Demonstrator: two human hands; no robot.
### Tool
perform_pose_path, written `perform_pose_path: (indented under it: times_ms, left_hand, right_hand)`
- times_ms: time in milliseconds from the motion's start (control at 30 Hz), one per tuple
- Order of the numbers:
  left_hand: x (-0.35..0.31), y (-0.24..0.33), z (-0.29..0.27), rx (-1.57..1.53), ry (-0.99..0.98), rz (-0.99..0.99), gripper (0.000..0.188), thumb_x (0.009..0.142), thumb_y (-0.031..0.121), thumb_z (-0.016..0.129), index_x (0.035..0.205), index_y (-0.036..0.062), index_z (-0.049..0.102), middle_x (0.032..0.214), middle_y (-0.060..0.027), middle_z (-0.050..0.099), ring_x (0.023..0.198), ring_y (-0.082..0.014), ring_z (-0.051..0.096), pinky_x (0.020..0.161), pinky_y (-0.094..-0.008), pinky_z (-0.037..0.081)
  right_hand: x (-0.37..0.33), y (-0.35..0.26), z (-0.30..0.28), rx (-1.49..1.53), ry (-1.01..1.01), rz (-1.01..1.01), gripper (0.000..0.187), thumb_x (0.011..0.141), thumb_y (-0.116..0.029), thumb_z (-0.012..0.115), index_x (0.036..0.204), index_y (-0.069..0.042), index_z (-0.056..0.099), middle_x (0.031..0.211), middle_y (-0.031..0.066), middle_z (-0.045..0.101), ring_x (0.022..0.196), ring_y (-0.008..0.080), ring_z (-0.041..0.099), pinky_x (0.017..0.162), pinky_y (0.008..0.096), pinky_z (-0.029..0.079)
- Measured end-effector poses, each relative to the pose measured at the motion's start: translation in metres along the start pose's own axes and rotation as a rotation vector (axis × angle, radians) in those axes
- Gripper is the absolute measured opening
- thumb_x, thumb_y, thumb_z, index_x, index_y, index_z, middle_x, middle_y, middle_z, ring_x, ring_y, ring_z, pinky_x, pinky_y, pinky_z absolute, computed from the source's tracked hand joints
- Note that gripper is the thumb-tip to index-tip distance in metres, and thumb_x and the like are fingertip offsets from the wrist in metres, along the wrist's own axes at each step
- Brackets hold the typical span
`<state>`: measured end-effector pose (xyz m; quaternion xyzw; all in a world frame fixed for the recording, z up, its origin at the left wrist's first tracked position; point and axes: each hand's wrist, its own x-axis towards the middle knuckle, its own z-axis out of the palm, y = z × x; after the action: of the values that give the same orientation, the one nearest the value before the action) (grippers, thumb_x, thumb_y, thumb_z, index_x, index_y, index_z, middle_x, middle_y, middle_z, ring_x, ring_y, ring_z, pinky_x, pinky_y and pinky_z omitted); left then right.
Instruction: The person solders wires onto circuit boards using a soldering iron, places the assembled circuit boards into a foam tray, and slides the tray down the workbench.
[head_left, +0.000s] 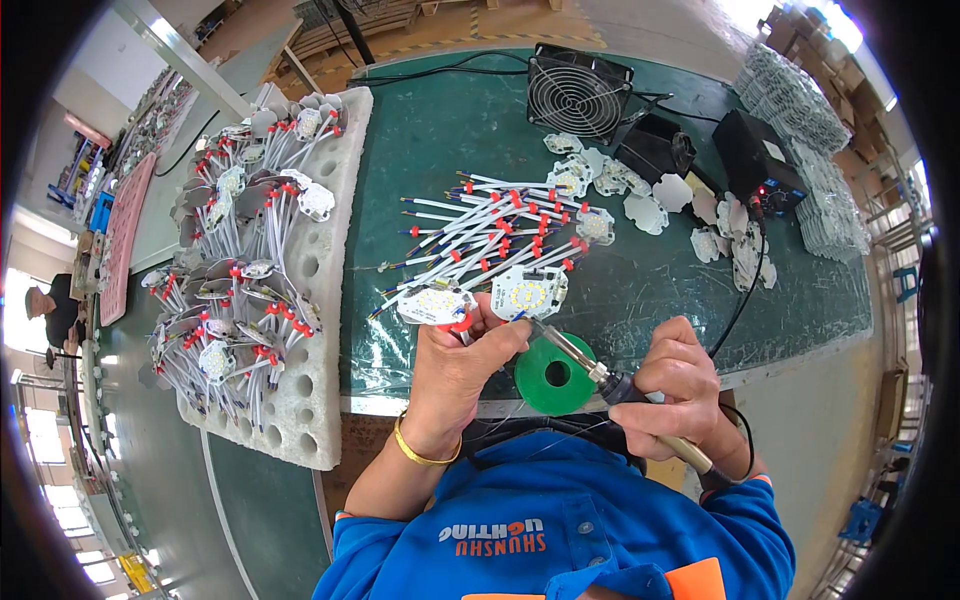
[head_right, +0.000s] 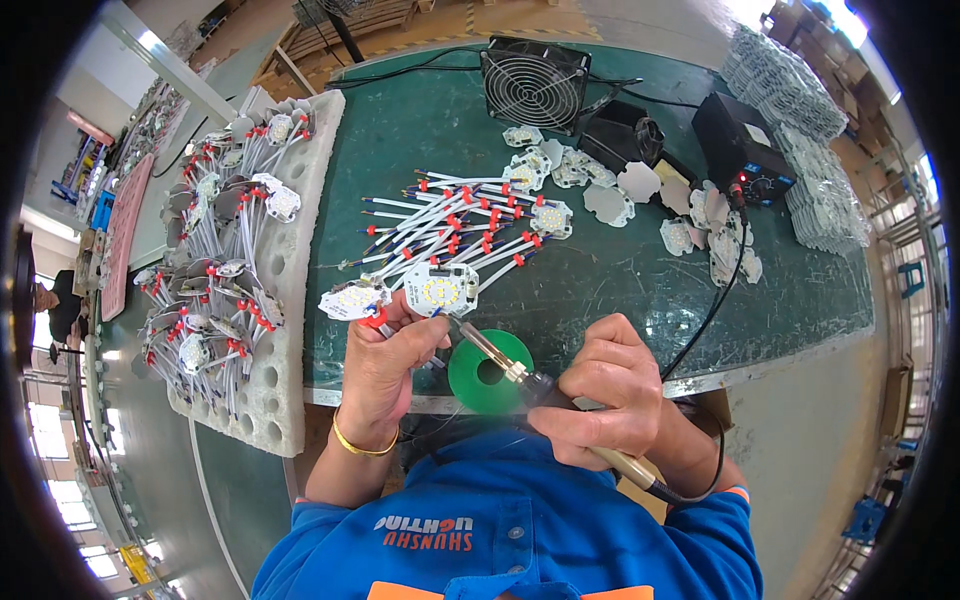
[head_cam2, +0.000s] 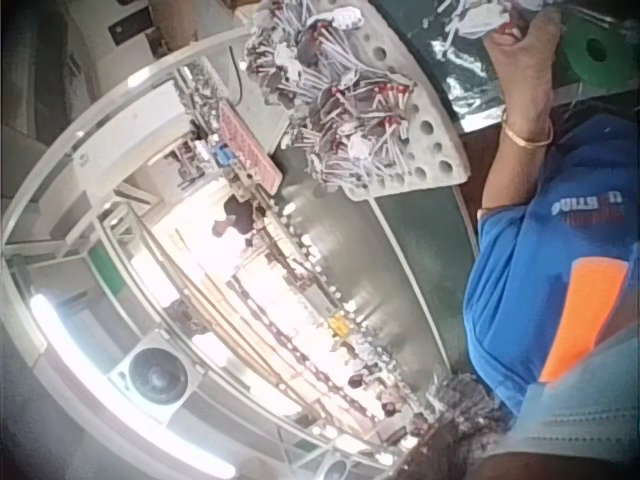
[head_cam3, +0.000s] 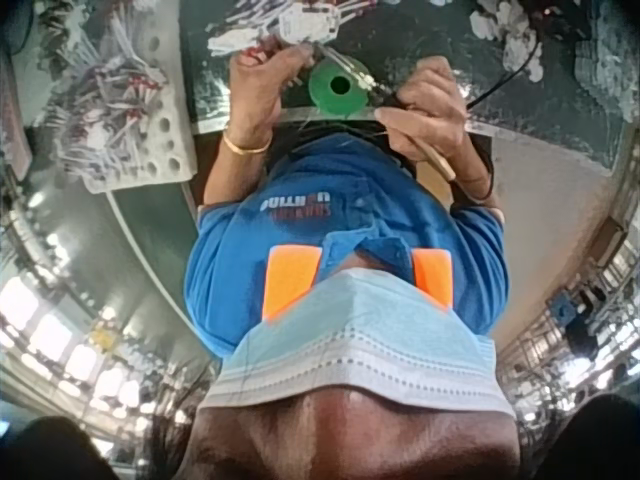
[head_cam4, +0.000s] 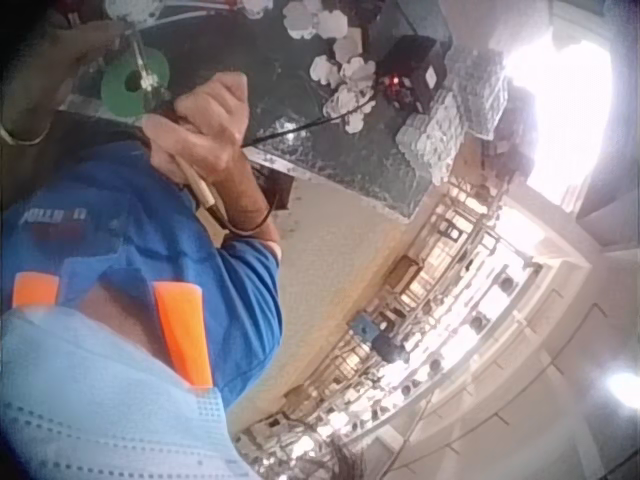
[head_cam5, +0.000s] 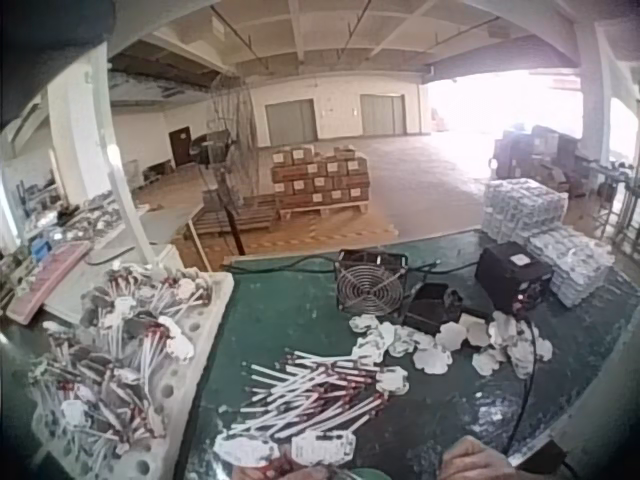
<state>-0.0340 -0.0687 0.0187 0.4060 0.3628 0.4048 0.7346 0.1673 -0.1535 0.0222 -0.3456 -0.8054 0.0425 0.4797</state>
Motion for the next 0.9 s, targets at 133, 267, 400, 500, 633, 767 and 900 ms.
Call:
perform_pose_path:
  times_ms: [133, 267, 400, 500, 633, 767, 900]
  left_hand:
    - [0.000, -0.002, -0.002, -0.011, 0.006, -0.005, 0.022, 0.071, -0.003, 0.064, 0.091, 0.0005, 0.058, 0.077, -0.0029, 0.060, 0.065, -0.0078, 0.055, 0.060, -0.0204, 0.044]
    - [0.000, -0.002, -0.001, -0.051, -0.002, -0.023, 0.019, 0.071, -0.002, 0.065, 0.089, 0.0004, 0.059, 0.076, -0.0025, 0.060, 0.064, -0.0077, 0.055, 0.059, -0.0201, 0.044]
    - [0.000, -0.003, 0.000, -0.034, 0.009, -0.027, 0.009, 0.072, 0.002, 0.064, 0.080, 0.0010, 0.060, 0.070, -0.0016, 0.059, 0.061, -0.0063, 0.053, 0.055, -0.0185, 0.040]
    - [0.003, -0.008, -0.003, -0.004, 0.056, -0.039, 0.005, 0.072, 0.004, 0.064, 0.073, 0.0016, 0.060, 0.064, -0.0002, 0.057, 0.055, -0.0044, 0.048, 0.050, -0.0178, 0.035]
    - [0.007, -0.007, -0.004, -0.019, 0.052, -0.104, 0.009, 0.071, 0.007, 0.065, 0.067, 0.0022, 0.058, 0.057, 0.0025, 0.052, 0.049, -0.0018, 0.038, 0.044, -0.0188, 0.026]
    - [0.009, -0.007, -0.004, -0.029, 0.017, -0.109, 0.010, 0.072, 0.008, 0.065, 0.067, 0.0025, 0.058, 0.055, 0.0035, 0.049, 0.048, -0.0013, 0.034, 0.044, -0.0192, 0.023]
    - [0.012, -0.003, 0.001, 0.047, -0.067, -0.126, 0.007, 0.072, 0.005, 0.064, 0.068, 0.0032, 0.058, 0.058, 0.0035, 0.051, 0.053, -0.0020, 0.041, 0.047, -0.0183, 0.031]
  right_hand:
    - [0.001, 0.000, -0.001, -0.002, -0.013, 0.014, 0.027, 0.057, -0.006, 0.058, 0.081, -0.017, 0.062, 0.063, -0.0005, 0.042, 0.051, 0.0160, 0.042, 0.055, 0.0312, 0.033]
    - [-0.002, 0.002, 0.005, 0.080, 0.070, 0.065, 0.023, 0.059, -0.002, 0.057, 0.080, -0.011, 0.058, 0.059, 0.0005, 0.042, 0.048, 0.0159, 0.041, 0.054, 0.0323, 0.033]
    - [-0.004, 0.006, 0.014, 0.167, 0.219, 0.097, 0.026, 0.052, 0.005, 0.055, 0.076, -0.006, 0.058, 0.054, 0.0017, 0.045, 0.044, 0.0169, 0.043, 0.053, 0.0311, 0.034]
    - [-0.007, 0.006, 0.018, 0.127, 0.133, 0.098, 0.019, 0.066, 0.001, 0.052, 0.083, -0.007, 0.053, 0.056, 0.0024, 0.043, 0.046, 0.0164, 0.040, 0.052, 0.0333, 0.033]
    - [-0.002, 0.009, 0.011, 0.268, 0.168, 0.092, 0.026, 0.056, 0.004, 0.055, 0.080, -0.005, 0.058, 0.055, 0.0029, 0.045, 0.045, 0.0178, 0.042, 0.053, 0.0319, 0.035]
    - [0.008, 0.010, -0.001, 0.215, 0.205, 0.070, 0.024, 0.058, 0.003, 0.055, 0.081, -0.004, 0.057, 0.056, 0.0034, 0.045, 0.046, 0.0183, 0.042, 0.053, 0.0333, 0.036]
    - [0.031, 0.020, -0.003, 0.023, 0.164, 0.103, 0.024, 0.061, 0.001, 0.062, 0.085, -0.003, 0.058, 0.062, 0.0065, 0.049, 0.052, 0.0214, 0.046, 0.052, 0.0343, 0.038]
